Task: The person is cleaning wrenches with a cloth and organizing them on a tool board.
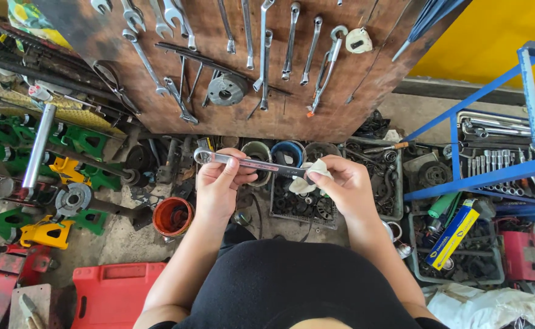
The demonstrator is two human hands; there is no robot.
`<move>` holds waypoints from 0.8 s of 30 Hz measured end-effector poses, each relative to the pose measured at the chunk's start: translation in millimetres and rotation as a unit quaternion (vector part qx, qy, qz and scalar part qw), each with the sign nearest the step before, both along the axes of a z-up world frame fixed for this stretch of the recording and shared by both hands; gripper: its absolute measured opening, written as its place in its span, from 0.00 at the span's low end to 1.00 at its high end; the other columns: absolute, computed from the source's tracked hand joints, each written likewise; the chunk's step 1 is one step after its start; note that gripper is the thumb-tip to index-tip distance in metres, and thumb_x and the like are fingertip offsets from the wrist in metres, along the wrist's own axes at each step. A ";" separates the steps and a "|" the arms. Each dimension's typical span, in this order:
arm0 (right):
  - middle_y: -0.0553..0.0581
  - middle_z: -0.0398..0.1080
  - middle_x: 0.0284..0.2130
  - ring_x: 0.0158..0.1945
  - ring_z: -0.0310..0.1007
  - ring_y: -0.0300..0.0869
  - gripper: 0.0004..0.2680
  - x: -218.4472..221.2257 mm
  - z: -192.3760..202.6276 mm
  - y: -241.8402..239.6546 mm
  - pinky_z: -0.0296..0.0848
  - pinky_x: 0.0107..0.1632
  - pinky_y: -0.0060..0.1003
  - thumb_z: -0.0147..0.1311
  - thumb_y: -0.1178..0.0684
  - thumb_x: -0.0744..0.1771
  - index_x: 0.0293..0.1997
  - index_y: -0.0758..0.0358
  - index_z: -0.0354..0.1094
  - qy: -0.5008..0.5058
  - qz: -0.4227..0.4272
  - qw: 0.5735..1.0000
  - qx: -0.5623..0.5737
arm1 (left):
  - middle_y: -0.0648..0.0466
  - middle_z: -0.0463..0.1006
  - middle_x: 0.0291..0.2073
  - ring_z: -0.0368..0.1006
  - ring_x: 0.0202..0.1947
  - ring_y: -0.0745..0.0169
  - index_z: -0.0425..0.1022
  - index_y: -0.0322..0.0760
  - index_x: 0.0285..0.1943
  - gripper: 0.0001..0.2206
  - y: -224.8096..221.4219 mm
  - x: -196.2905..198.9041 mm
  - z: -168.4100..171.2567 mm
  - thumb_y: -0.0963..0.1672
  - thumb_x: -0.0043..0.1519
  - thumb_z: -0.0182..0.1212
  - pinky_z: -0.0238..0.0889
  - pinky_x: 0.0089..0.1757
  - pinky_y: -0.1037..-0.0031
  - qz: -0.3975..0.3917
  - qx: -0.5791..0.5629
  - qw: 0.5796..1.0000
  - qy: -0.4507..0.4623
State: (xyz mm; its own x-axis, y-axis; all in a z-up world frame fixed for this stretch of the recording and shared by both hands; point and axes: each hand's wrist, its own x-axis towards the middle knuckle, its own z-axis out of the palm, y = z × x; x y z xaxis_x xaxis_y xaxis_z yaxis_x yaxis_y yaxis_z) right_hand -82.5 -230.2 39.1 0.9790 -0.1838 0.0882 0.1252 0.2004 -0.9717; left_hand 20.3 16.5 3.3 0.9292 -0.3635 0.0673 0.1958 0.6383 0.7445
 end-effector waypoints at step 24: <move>0.54 0.77 0.30 0.33 0.75 0.35 0.06 20.1 -12.1 -3.3 0.72 0.37 0.29 0.66 0.60 0.64 0.39 0.72 0.75 0.061 0.042 0.997 -0.024 | 0.47 0.81 0.43 0.82 0.40 0.57 0.75 0.28 0.51 0.06 3.3 16.2 -2.7 0.40 0.70 0.57 0.78 0.43 0.64 0.037 -0.023 0.999 0.001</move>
State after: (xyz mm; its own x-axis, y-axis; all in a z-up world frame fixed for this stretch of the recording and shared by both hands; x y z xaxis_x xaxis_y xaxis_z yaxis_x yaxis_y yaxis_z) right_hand -62.4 -233.5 26.9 0.9947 -0.0995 -0.0257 -0.0096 0.1585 -0.9873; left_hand 36.5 19.8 0.6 0.9532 -0.2913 0.0811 0.1482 0.6839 0.7143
